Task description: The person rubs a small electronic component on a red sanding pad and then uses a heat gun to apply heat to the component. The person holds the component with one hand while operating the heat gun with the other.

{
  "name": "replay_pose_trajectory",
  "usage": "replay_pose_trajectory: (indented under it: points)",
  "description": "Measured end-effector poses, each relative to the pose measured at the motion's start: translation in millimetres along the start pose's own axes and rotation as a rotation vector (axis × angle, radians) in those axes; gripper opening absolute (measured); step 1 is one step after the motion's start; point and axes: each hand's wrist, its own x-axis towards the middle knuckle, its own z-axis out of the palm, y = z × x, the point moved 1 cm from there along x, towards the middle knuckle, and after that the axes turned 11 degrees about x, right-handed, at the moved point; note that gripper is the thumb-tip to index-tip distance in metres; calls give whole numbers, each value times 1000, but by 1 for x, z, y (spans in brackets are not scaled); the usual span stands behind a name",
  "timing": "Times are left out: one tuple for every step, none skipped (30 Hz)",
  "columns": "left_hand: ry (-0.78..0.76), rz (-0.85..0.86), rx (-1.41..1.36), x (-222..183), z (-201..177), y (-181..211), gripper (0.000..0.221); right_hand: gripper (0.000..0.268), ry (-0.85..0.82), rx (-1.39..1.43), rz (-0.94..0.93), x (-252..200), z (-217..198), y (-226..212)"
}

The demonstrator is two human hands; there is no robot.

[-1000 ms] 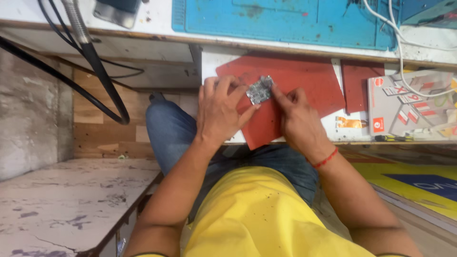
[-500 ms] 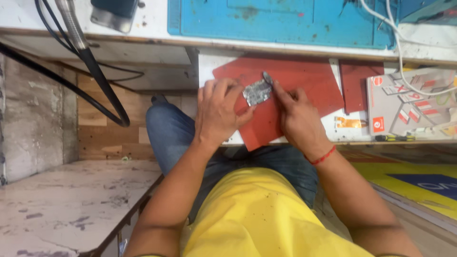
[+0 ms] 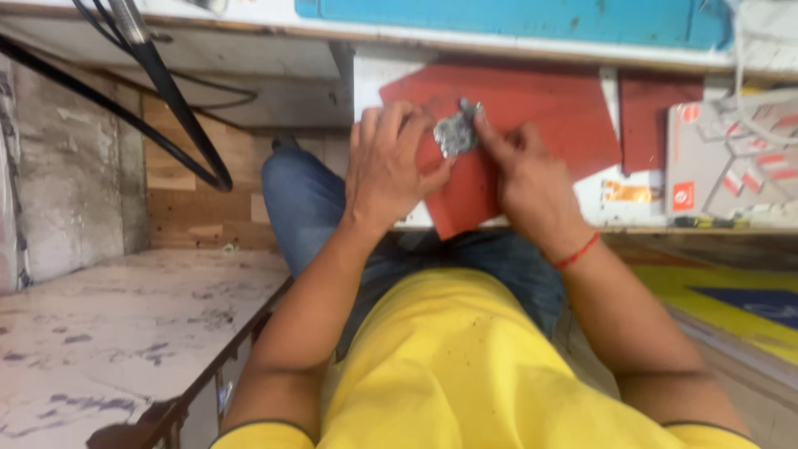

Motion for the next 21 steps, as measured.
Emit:
replay_pose_trajectory:
  points:
    - [10,3,5,1,2,-4,50,67,8,-22,4,5,1,3]
    - [20,7,9,2,4,-7,51,67,-39,-26,9,10,2,4]
    - [3,-2,17,-2,6,-8,50,68,-89,-27,29,7,6,3]
    - [-14,-10,24,-8,5,-8,49,68,-139,-27,50,1,8,-1]
    - [-7,-9,27,-4,7,-6,49,69,-55,-29,56,2,3,-2]
    - [-42,-20,24,-4,4,-2,52,69,29,-30,61,1,-1,-7]
    - [-55,-35,30,0,-1,1,56,70,118,-36,42,8,-9,-11]
    - [-69,-51,36,4,-8,7,59,70,57,-1,8,7,-14,-20]
    - [-22,-26,38,12,-17,8,58,70,1,39,-41,11,-16,-31]
    - [25,0,41,22,-24,9,57,70,-58,74,-90,26,-21,-33]
    - [26,10,29,19,-29,12,55,67,-14,45,-37,26,-22,-33]
    - [41,22,43,25,-28,8,57,65,30,15,16,31,-21,-28]
    - [13,15,39,18,-23,7,58,62,37,-3,103,20,-15,-23]
    - [-15,7,34,10,-16,5,59,63,-4,20,81,11,-8,-16]
    - [-11,4,24,3,-9,2,58,64,-44,44,54,7,-2,-7]
    - [-7,1,13,-6,-2,1,58,65,-84,68,27,-4,3,-2]
    - [20,22,14,-3,2,-5,57,64,-53,74,9,-2,6,3]
    - [7,9,8,-4,3,-7,55,63,-22,80,-9,0,6,4]
    - [6,5,-2,-2,4,-6,53,63,20,76,-28,1,4,3]
    - [4,1,-12,1,3,-6,51,63,38,55,14,4,2,1]
    - [-1,-5,-12,0,2,-2,51,64,44,32,53,7,-1,-2]
